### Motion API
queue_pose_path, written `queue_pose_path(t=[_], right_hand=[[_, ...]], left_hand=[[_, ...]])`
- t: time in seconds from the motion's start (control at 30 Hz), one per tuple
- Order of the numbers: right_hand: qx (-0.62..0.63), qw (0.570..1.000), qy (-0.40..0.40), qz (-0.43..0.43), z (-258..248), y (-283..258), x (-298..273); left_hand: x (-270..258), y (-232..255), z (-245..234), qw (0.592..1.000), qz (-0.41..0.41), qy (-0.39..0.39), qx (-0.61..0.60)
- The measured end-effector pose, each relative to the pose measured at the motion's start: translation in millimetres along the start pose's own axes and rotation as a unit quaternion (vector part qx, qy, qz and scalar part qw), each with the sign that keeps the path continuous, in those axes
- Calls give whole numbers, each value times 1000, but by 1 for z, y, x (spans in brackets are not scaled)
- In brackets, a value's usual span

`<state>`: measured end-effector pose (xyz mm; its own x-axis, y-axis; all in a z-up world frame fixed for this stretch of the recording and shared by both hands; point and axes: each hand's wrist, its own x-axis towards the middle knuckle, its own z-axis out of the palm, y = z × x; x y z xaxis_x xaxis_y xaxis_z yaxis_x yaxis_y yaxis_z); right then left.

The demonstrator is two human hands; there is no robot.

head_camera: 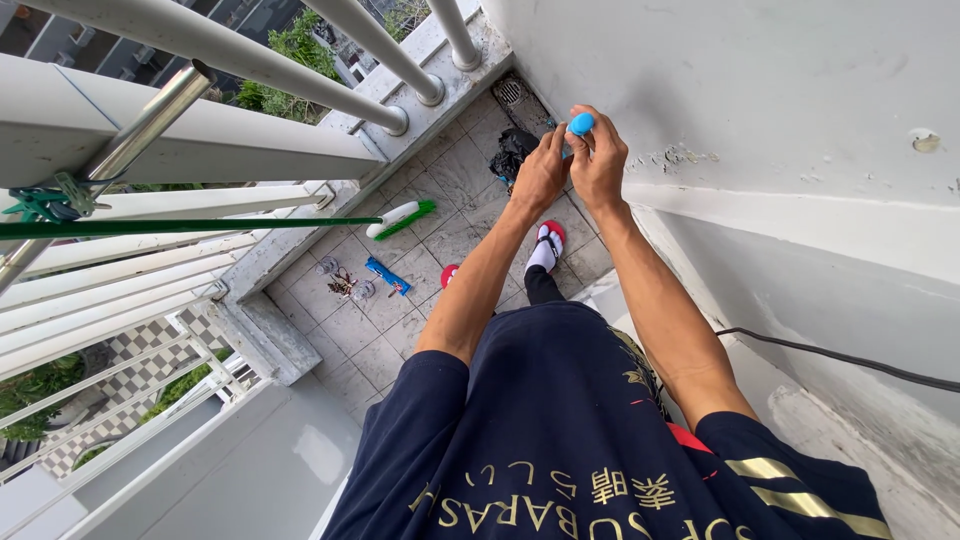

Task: The recorder repairs a green floor mop by reattaching a plastic piece on a balcony.

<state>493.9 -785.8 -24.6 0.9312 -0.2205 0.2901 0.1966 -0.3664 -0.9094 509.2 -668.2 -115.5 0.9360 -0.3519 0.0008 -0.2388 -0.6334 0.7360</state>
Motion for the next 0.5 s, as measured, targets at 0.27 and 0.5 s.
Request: queue_pose_path(t=[0.27, 0.5], right_hand=[[-10, 1000, -8, 5, -1, 11, 8], [-11, 1000, -8, 10, -3, 21, 16]], left_hand=[[9, -2, 5, 1000, 2, 7, 11], [21, -2, 10, 1000, -2, 3, 11]])
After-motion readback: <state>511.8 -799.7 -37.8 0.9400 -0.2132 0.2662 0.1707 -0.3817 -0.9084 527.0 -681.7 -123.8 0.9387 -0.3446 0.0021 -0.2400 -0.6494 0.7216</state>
